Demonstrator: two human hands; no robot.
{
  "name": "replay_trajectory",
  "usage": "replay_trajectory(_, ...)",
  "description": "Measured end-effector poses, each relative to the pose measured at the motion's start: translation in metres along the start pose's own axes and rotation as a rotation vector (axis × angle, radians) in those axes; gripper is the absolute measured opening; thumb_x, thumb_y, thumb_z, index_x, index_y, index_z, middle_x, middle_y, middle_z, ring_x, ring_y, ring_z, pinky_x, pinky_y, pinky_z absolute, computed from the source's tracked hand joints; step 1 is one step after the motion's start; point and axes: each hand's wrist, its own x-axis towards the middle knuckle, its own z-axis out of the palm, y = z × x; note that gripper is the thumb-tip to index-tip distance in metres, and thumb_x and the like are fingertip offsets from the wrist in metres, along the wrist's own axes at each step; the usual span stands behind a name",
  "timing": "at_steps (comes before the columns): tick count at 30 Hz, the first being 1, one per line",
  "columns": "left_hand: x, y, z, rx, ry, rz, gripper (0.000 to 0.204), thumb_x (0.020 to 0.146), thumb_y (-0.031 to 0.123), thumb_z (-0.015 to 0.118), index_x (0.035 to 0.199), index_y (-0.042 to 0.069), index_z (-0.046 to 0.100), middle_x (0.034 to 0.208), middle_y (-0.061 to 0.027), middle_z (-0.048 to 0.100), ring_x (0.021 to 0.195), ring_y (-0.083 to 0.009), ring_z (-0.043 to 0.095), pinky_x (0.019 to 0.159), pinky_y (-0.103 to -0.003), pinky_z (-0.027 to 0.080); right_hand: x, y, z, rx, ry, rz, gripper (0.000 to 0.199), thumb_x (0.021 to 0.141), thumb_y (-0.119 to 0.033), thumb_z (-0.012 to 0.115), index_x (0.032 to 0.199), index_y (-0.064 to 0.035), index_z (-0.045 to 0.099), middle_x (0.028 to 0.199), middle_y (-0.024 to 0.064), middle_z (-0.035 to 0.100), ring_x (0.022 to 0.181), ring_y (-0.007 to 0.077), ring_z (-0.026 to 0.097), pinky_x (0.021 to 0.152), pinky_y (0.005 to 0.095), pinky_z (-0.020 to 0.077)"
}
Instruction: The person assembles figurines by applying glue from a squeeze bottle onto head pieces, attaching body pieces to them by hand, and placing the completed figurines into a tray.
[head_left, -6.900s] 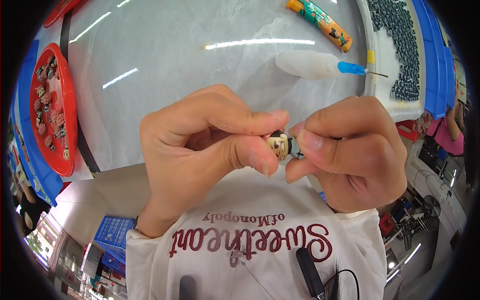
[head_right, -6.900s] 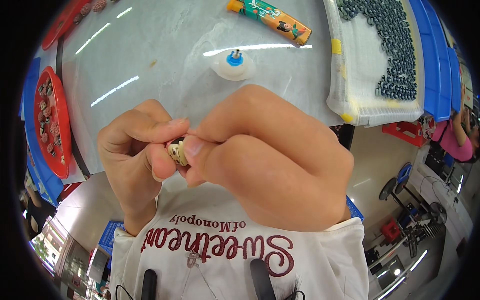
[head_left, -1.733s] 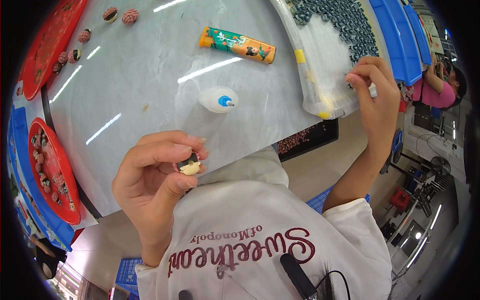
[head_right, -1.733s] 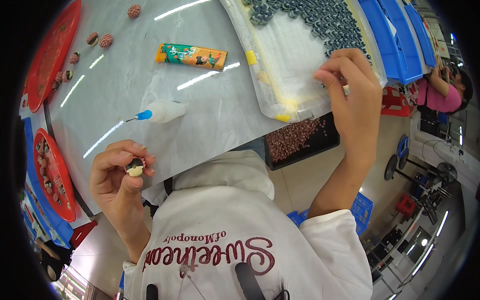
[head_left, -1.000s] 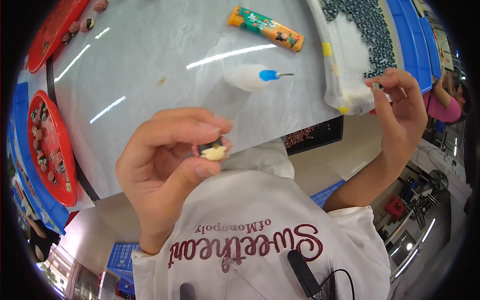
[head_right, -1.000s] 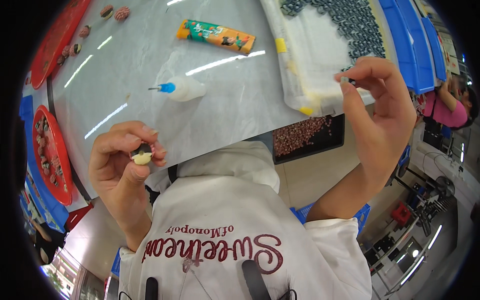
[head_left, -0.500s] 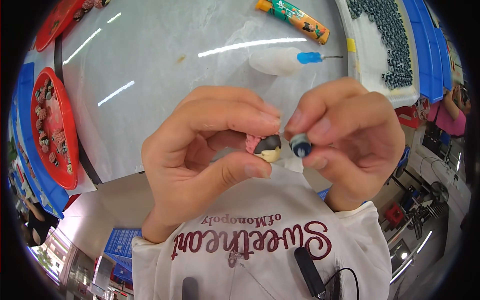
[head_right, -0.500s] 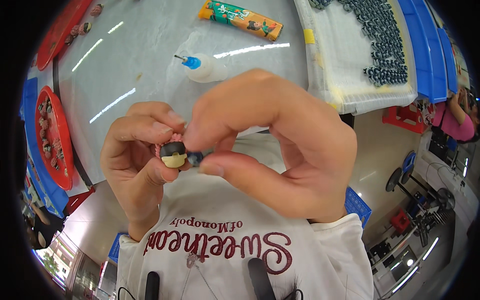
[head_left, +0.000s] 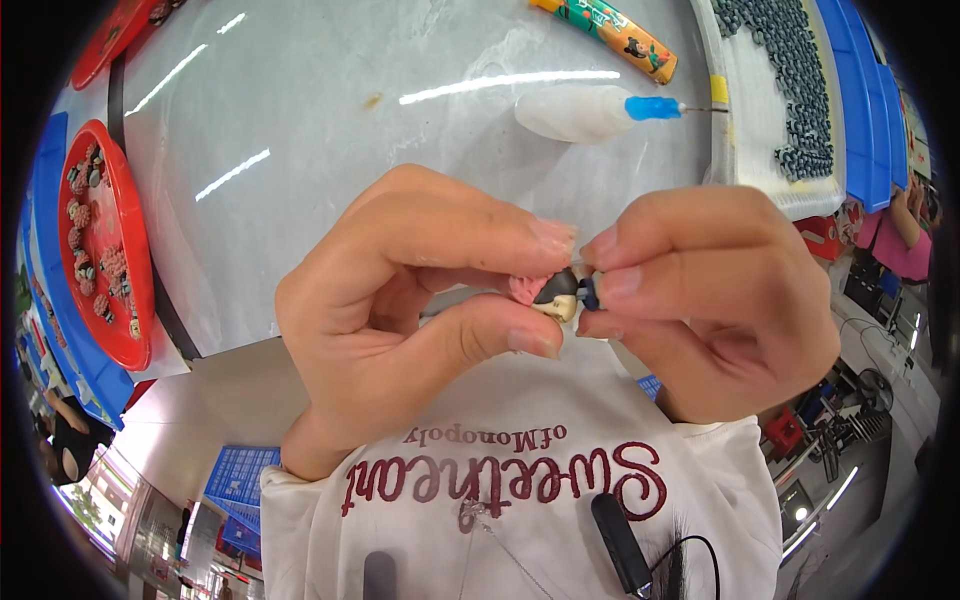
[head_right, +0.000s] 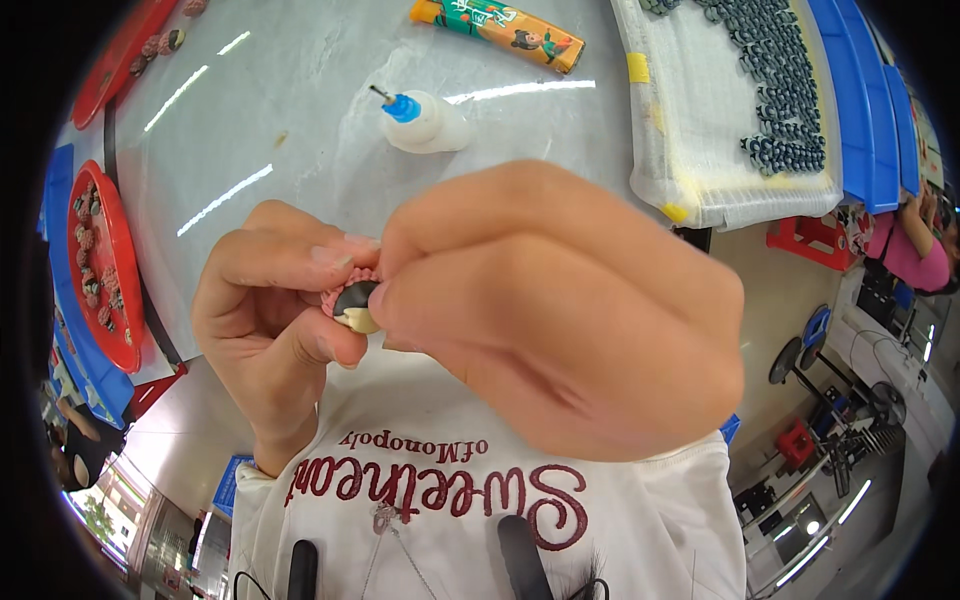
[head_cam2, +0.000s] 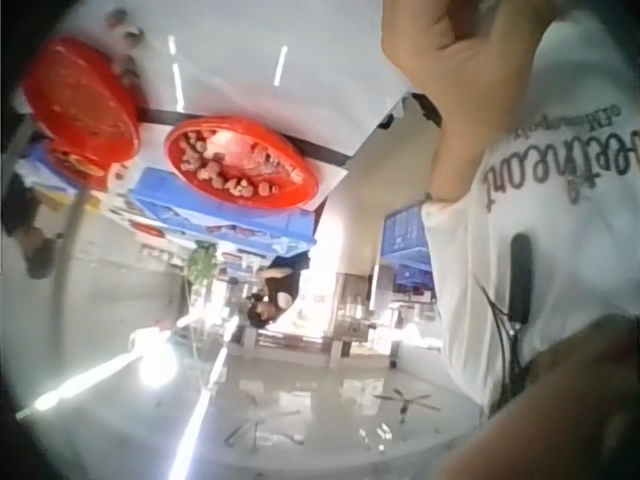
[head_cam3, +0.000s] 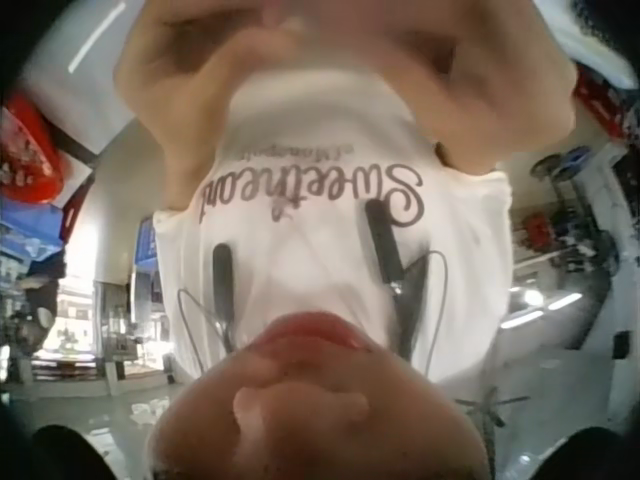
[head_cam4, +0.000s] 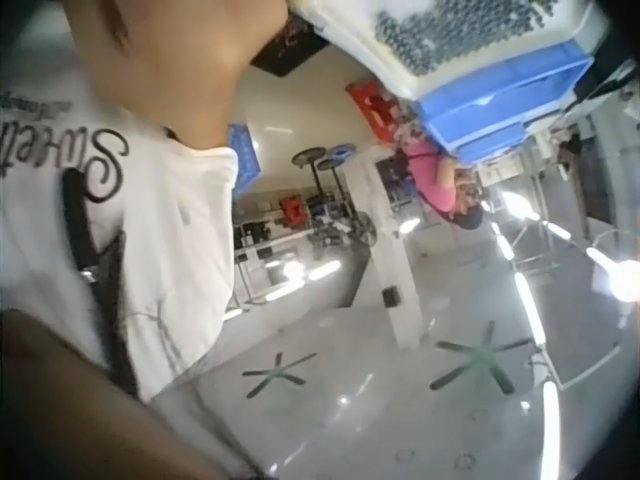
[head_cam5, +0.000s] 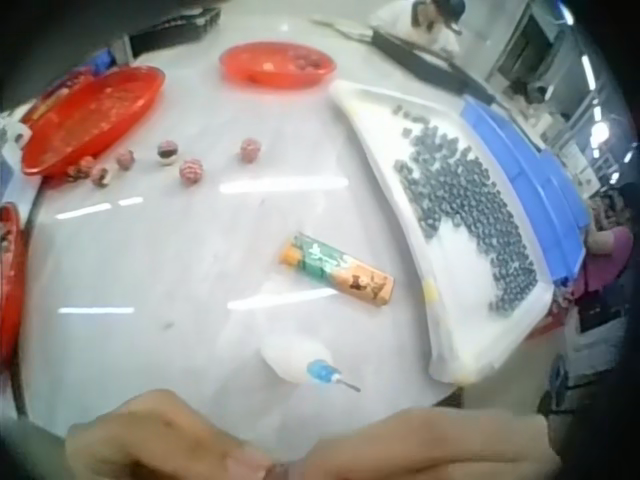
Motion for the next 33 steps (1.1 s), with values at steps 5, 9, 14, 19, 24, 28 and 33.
replay_trajectory(5, 0.001, -0.003, -0.005, 0.237, -0.028, 0.185, 0.038, 0.06, 0.027, 0.073, 0.081, -0.001, 0.058, 0.076, -0.0104, 0.058, 0.065, -0.0114, 0.053, 0.056, -0.019, 0.042, -0.003, -0.007, 0.008, -0.3, 0.072, -0.134, 0.031, 0.054, 0.009, 0.073, 0.079, 0.0012, 0.056, 0.079, 0.0148, 0.058, 0.064, 0.0186, 0.059, 0.05, 0.021, 0.0475)
replay_trajectory(9, 0.0, 0.002, -0.004, 0.235, -0.014, 0.139, 0.039, 0.06, 0.029, 0.073, 0.08, -0.001, 0.058, 0.074, -0.0091, 0.057, 0.063, -0.0103, 0.052, 0.055, -0.018, 0.041, 0.0, -0.004, 0.004, -0.29, 0.048, -0.127, 0.03, 0.055, 0.006, 0.074, 0.079, 0.0007, 0.057, 0.079, 0.0152, 0.058, 0.062, 0.0181, 0.059, 0.05, 0.0212, 0.0474)
replay_trajectory(14, -0.002, 0.004, 0.005, -0.11, 0.139, -0.122, 0.036, 0.064, 0.027, 0.073, 0.079, -0.001, 0.059, 0.072, -0.0083, 0.055, 0.062, -0.0096, 0.052, 0.054, -0.018, 0.042, 0.004, 0.001, 0.003, -0.124, 0.036, -0.047, 0.029, 0.058, -0.007, 0.075, 0.08, 0.0001, 0.057, 0.075, 0.0145, 0.057, 0.062, 0.0165, 0.059, 0.05, 0.0206, 0.0461)
replay_trajectory(19, -0.004, -0.001, -0.001, 0.029, 0.101, -0.022, 0.033, 0.066, 0.028, 0.072, 0.078, 0.0, 0.059, 0.071, -0.0085, 0.055, 0.058, -0.0098, 0.051, 0.051, -0.019, 0.044, 0.0, -0.001, 0.007, -0.11, 0.041, 0.025, 0.029, 0.059, -0.011, 0.075, 0.08, -0.0008, 0.056, 0.073, 0.0137, 0.057, 0.059, 0.0157, 0.058, 0.048, 0.0208, 0.0448)
replay_trajectory(24, -0.004, 0.002, -0.003, 0.13, 0.087, 0.022, 0.036, 0.066, 0.031, 0.072, 0.077, 0.0, 0.059, 0.07, -0.0077, 0.054, 0.057, -0.0092, 0.051, 0.051, -0.019, 0.043, 0.0, 0.002, 0.008, -0.069, 0.029, 0.036, 0.03, 0.058, -0.006, 0.076, 0.079, -0.0015, 0.055, 0.073, 0.0134, 0.057, 0.057, 0.0156, 0.057, 0.047, 0.0203, 0.0433)
replay_trajectory(28, -0.006, 0.008, 0.001, -0.128, 0.139, -0.219, 0.037, 0.065, 0.032, 0.073, 0.077, 0.0, 0.059, 0.068, -0.006, 0.053, 0.057, -0.0083, 0.049, 0.05, -0.018, 0.041, 0.002, 0.002, 0.009, -0.118, -0.009, -0.118, 0.033, 0.056, 0.001, 0.075, 0.08, 0.0, 0.053, 0.072, 0.0143, 0.056, 0.056, 0.016, 0.056, 0.044, 0.0209, 0.0424)
replay_trajectory(33, -0.005, 0.01, 0.004, -0.087, 0.174, -0.236, 0.035, 0.065, 0.03, 0.073, 0.077, 0.0, 0.059, 0.067, -0.0051, 0.053, 0.056, -0.0077, 0.048, 0.051, -0.018, 0.039, 0.002, 0.002, 0.009, -0.166, 0.0, -0.121, 0.034, 0.055, 0.002, 0.075, 0.079, 0.0015, 0.052, 0.072, 0.0156, 0.057, 0.056, 0.0154, 0.055, 0.042, 0.0213, 0.0416)
